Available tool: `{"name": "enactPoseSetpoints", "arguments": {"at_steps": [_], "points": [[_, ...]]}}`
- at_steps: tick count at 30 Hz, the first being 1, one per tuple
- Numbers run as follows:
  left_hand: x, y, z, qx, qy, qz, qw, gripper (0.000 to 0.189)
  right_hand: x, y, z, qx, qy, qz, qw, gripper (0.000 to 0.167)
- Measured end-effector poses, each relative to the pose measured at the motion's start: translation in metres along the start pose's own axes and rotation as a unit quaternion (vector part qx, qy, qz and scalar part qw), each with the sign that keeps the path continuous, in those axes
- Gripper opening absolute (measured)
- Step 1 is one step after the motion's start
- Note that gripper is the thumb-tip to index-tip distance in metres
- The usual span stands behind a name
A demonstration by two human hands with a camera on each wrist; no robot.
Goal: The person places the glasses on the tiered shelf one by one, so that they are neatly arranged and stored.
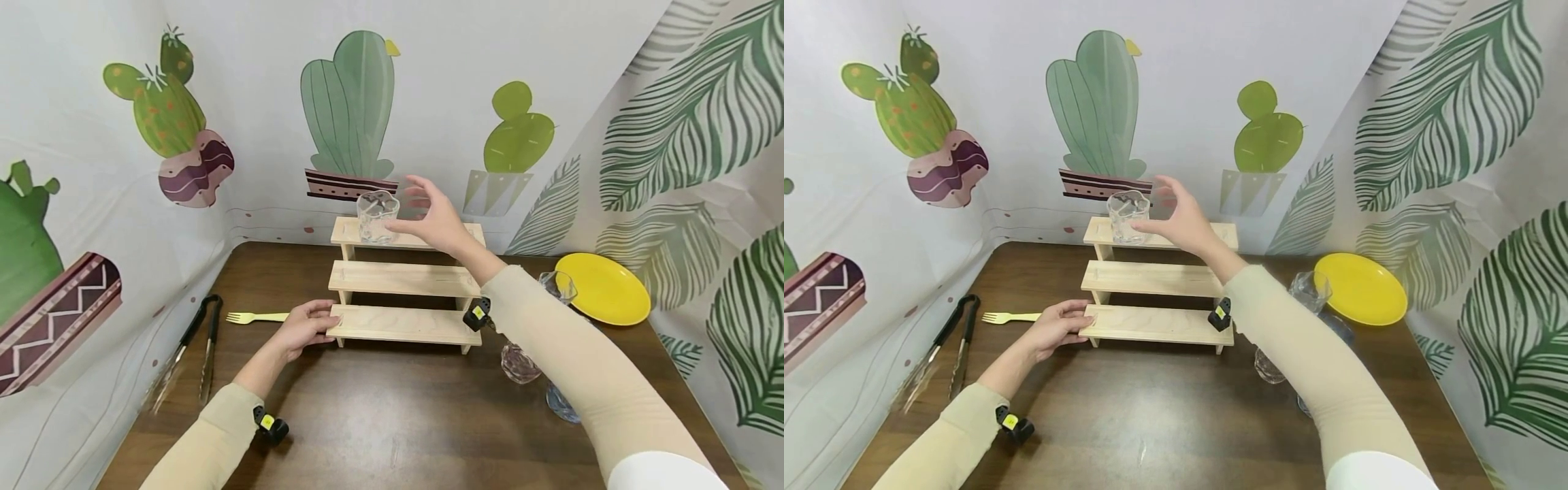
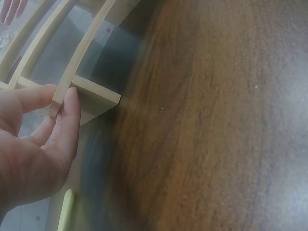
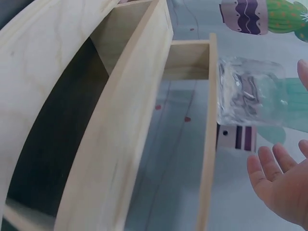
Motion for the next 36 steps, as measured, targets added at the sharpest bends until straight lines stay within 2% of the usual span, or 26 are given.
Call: {"name": "enactPoseSetpoints", "arguments": {"at_steps": [10, 14, 23, 27, 32, 36], "points": [[-0.002, 0.0, 0.001, 0.003, 0.006, 0.004, 1.0, 0.06, 0.004, -0.049, -0.037, 0.013, -0.019, -0.017, 0.9996, 0.093], [-0.002, 0.0, 0.001, 0.004, 0.005, 0.004, 1.0, 0.06, 0.009, -0.07, -0.057, 0.017, -0.007, -0.025, 0.9995, 0.094], [-0.002, 0.0, 0.001, 0.005, 0.004, 0.006, 1.0, 0.06, 0.021, -0.117, -0.114, 0.069, 0.008, -0.06, 0.9957, 0.088], [-0.002, 0.0, 0.002, 0.002, 0.006, 0.009, 0.9999, 0.061, 0.033, -0.137, -0.144, 0.087, 0.011, -0.078, 0.9931, 0.087], [-0.002, 0.0, 0.001, 0.002, 0.007, 0.01, 0.9999, 0.06, 0.052, -0.156, -0.179, 0.111, 0.013, -0.07, 0.9913, 0.084], [-0.002, 0.0, 0.0, 0.003, 0.008, 0.011, 0.9999, 0.06, 0.075, -0.17, -0.204, 0.116, 0.02, -0.083, 0.9896, 0.085]]}}
Point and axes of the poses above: each hand's wrist, its own z-axis towards the middle knuckle, its own y-axis out of the palm, x = y × z, the point moved 1 cm from there along z, towards the middle knuckle, and after that the axes turned 1 degree about -x, right-handed, at the moved point
